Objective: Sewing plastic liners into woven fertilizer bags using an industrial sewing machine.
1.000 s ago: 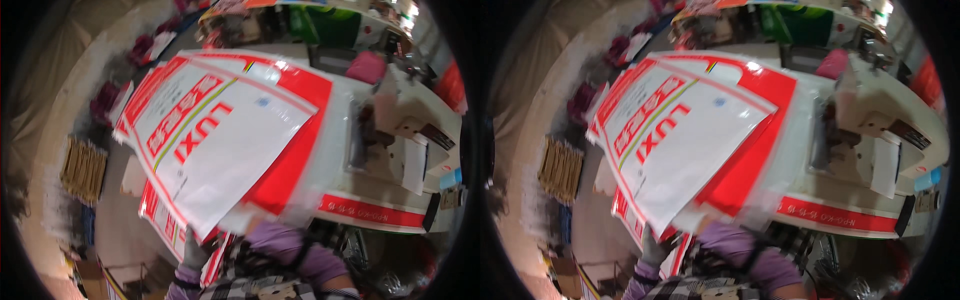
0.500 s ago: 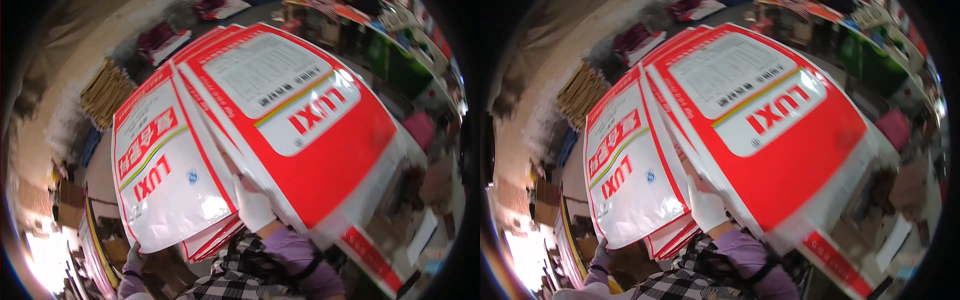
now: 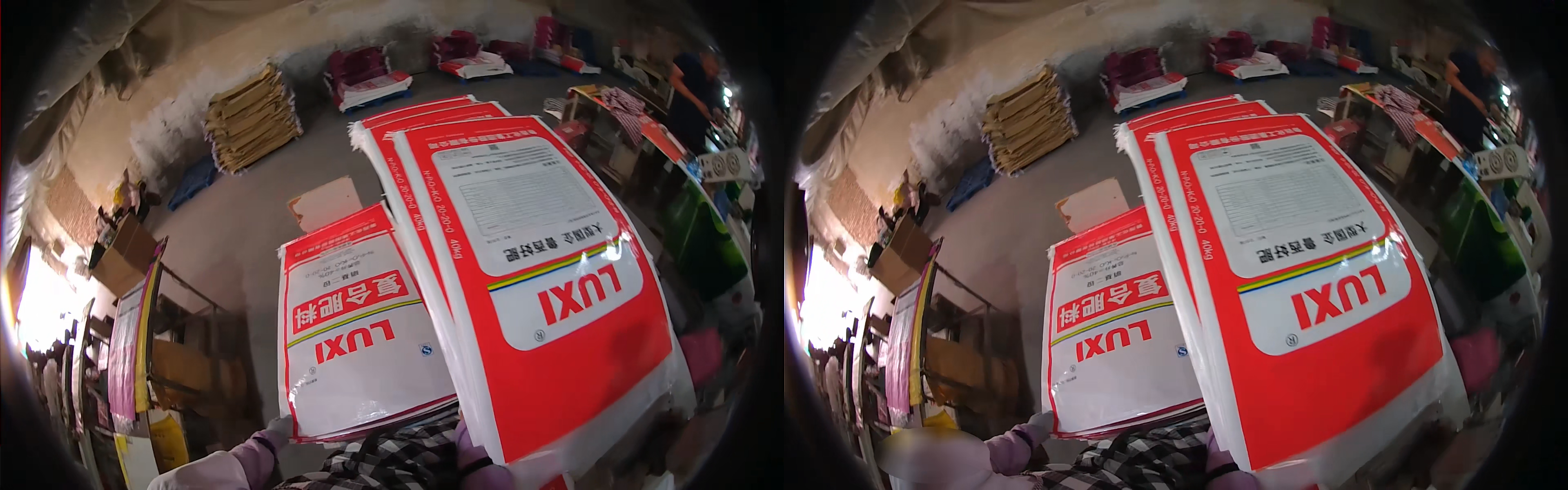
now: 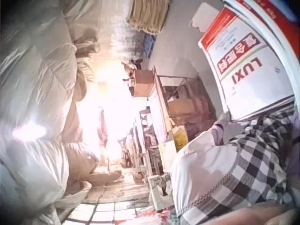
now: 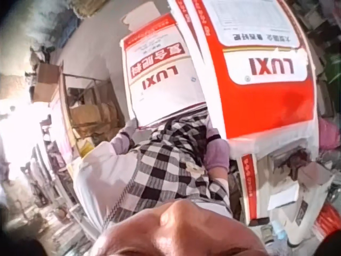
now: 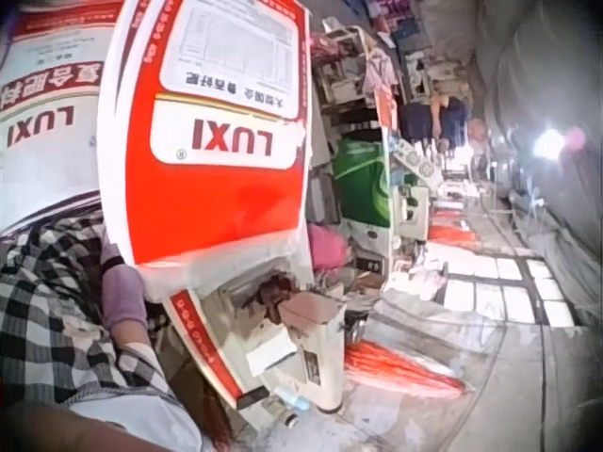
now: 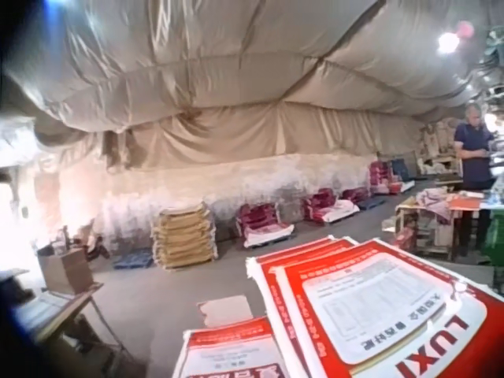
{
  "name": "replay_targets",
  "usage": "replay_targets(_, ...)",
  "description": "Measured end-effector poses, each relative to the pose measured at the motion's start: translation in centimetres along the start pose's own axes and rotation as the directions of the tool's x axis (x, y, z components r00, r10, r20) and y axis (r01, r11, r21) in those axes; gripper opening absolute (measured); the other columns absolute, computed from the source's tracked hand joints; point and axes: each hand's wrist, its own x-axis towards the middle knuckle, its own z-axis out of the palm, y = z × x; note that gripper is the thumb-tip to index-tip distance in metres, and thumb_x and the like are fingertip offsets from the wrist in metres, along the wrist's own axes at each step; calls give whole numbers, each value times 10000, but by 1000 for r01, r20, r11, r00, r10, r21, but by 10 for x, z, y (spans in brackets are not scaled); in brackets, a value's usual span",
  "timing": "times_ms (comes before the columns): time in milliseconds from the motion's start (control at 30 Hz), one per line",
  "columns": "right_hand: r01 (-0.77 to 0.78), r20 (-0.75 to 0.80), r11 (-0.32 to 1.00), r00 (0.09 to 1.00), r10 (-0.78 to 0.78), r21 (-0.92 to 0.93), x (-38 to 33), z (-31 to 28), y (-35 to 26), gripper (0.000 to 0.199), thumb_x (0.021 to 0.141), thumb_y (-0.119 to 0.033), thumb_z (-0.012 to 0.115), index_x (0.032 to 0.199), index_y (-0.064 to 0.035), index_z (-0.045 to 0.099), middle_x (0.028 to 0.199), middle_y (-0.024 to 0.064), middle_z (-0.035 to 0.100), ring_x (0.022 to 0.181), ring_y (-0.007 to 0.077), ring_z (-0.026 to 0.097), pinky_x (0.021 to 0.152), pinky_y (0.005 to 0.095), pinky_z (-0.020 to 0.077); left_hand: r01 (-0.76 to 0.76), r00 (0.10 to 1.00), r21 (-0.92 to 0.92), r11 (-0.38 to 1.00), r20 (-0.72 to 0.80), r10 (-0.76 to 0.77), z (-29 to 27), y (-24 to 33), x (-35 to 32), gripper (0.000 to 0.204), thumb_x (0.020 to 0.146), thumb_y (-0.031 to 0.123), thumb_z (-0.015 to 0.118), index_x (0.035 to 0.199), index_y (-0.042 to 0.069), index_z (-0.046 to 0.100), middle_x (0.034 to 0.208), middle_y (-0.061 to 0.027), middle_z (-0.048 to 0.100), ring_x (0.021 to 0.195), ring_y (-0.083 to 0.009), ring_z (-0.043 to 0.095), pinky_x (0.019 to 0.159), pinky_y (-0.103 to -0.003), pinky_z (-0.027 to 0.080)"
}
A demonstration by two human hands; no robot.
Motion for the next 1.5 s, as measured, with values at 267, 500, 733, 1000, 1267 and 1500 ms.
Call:
replay_targets(267, -35, 289, 956, 956, -53, 292, 29, -77, -20, 335, 846, -154, 537, 1175, -121, 594, 965, 162, 648, 1000, 336, 604, 883, 464, 458, -780, 329, 67, 622, -802, 499, -211, 266, -23, 301, 685, 64, 659, 986, 66, 648, 1056, -160, 613, 1044, -331, 556, 917, -397, 450)
replay_targets(500, 80, 384, 813, 852, -357, 577, -58, -141, -27, 191, 887, -186, 513, 960, -105, 669, 950, 118, 653, 886, 295, 635, 775, 427, 499, -846, 48, 529, 68, -51, 998, -188, 547, -133, 472, 749, 419, 691, 1051, 58, 659, 961, -73, 621, 893, -236, 601, 845, -408, 428)
replay_targets(733, -376, -53, 320, 572, 818, 870, -75, -268, 97, 262, 936, -194, 516, 875, 37, 623, 725, 143, 621, 698, 199, 620, 653, 319, 466, -876, 224, -467, 117, -182, 957, -206, 529, -120, 190, 819, 65, 692, 996, -2, 685, 828, -66, 657, 770, -114, 621, 713, -250, 506)
replay_targets(1000, -331, -226, 560, 673, 704, 759, -36, -227, 73, 301, 883, -265, 577, 773, 15, 587, 741, 204, 586, 734, 392, 578, 664, 423, 459, -979, 40, -204, -32, -339, 940, -237, 529, -141, 68, 825, 54, 637, 854, 2, 670, 694, -63, 600, 682, -126, 581, 750, -288, 499)
replay_targets(1267, -373, -619, 822, 541, 570, 431, -43, -264, 65, 389, 713, -217, 732, 1036, -33, 615, 956, 159, 627, 960, 309, 606, 807, 387, 493, -826, 176, -545, -145, -493, 852, -246, 515, -140, 107, 855, -6, 627, 757, -31, 593, 780, 3, 592, 797, -78, 557, 802, -261, 480)
replay_targets(1500, -9, -148, 220, 711, 687, 976, 2, -211, 39, 174, 793, -94, 730, 901, 9, 640, 870, 81, 663, 799, 146, 636, 735, 267, 499, -261, 326, -954, -147, -231, 917, -216, 510, -103, 216, 888, 74, 583, 1088, 2, 623, 975, -57, 654, 934, -145, 617, 774, -288, 505)
